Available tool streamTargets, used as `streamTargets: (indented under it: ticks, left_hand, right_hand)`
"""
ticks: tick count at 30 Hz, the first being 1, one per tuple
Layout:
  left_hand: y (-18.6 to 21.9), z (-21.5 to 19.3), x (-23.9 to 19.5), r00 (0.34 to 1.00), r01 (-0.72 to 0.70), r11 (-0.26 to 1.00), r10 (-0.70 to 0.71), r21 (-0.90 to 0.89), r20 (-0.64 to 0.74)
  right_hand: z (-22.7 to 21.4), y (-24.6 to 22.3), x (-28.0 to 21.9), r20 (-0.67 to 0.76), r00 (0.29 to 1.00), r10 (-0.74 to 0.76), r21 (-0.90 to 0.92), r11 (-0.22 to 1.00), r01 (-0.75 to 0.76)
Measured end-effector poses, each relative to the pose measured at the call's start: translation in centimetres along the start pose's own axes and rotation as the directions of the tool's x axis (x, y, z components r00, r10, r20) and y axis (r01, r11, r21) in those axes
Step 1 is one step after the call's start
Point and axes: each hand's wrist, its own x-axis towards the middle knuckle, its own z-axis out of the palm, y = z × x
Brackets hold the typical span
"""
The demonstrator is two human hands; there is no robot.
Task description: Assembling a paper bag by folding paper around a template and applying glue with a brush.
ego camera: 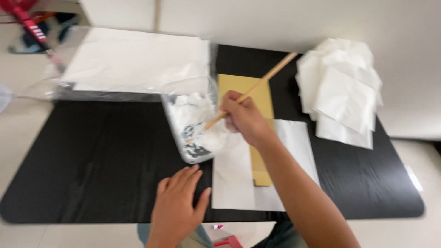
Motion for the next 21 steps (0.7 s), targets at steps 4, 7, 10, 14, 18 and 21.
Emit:
streamTargets:
  ticks: [4, 7, 10, 14, 18, 21]
  left_hand:
    - [0.0, 0.3, -0.1, 1.000, 0.001, 1.000, -0.001, 0.013, 0.021]
    - [0.3, 1.6, -0.5, 0.996, 0.076, 0.993, -0.080, 0.094, 0.047]
    - [1.1, 2.1, -0.4, 0.989, 0.145, 0.979, -0.139, 0.141, -0.056]
    - [1.6, 2.5, -0.3, 0.982, 0.184, 0.962, -0.174, 0.201, -0.069]
    - [1.2, 2.5, -0.8, 0.976, 0.205, 0.955, -0.215, 0.216, 0.021]
    - [0.6, 2.2, -0.8, 0.965, 0.207, 0.956, -0.235, 0.207, 0.118]
  right_hand:
    - [-13.1, -1.9, -7.5, -0.238, 0.971, -0.039, -0.020, 0.999, 0.035]
    - [-23.2, -0.8, -13.6, -0.459, 0.887, -0.056, -0.031, 0.998, 0.047]
    - [-29.1, -0.9, -19.5, -0.626, 0.779, -0.044, -0.101, 0.995, -0.025]
    - [-31.6, -2.0, -22.9, -0.784, 0.616, 0.074, -0.081, 0.972, -0.220]
    - [-31.7, -1.9, -22.8, -0.787, 0.601, 0.136, -0.016, 0.970, -0.241]
    - [-31.5, -2.7, -22.3, -0.798, 0.582, 0.160, -0.042, 0.947, -0.319]
